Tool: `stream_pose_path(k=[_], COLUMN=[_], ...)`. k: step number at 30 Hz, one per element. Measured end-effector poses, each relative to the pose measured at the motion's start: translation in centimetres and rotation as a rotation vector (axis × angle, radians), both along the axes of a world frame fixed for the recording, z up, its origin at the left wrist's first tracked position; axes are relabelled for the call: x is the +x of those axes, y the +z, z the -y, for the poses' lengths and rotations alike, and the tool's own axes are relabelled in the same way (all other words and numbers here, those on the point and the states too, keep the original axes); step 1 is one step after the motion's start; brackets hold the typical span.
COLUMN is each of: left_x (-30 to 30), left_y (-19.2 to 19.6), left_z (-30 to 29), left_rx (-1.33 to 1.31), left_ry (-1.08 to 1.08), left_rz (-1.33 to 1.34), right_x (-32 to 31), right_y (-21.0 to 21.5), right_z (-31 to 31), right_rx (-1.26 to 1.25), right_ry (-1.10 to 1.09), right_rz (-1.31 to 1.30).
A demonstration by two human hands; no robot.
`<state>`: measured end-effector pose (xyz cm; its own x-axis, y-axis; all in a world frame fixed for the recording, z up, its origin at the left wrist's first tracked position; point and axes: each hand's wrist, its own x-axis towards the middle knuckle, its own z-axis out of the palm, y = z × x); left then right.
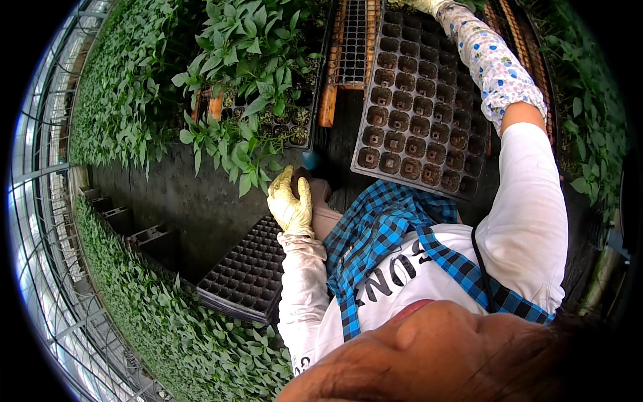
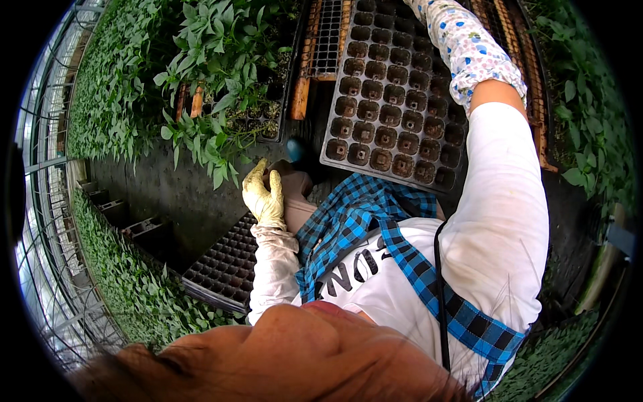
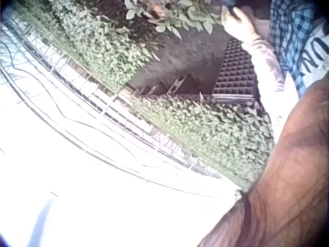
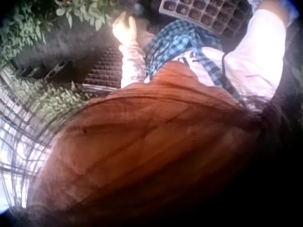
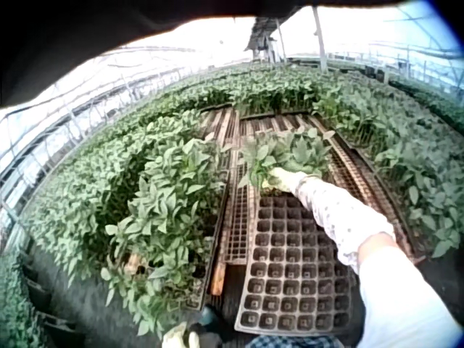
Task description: The person puts on gloves and removes small plants from a flat to provide more space in the trays.
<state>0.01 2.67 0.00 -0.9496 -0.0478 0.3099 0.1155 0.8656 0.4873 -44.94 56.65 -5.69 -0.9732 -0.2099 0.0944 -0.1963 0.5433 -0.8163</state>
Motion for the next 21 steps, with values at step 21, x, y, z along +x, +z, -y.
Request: stream_pose_path(k=[21], left_x=[0.0], left_y=[0.2], left_z=[-0.2], left_rx=[-0.068], left_ry=[0.009], left_rz=[0.031], right_x=[7.9], right_y=[6.2], right_z=[2.9], right_rx=[0.539], right_ry=[-0.329], right_rz=[0.011])
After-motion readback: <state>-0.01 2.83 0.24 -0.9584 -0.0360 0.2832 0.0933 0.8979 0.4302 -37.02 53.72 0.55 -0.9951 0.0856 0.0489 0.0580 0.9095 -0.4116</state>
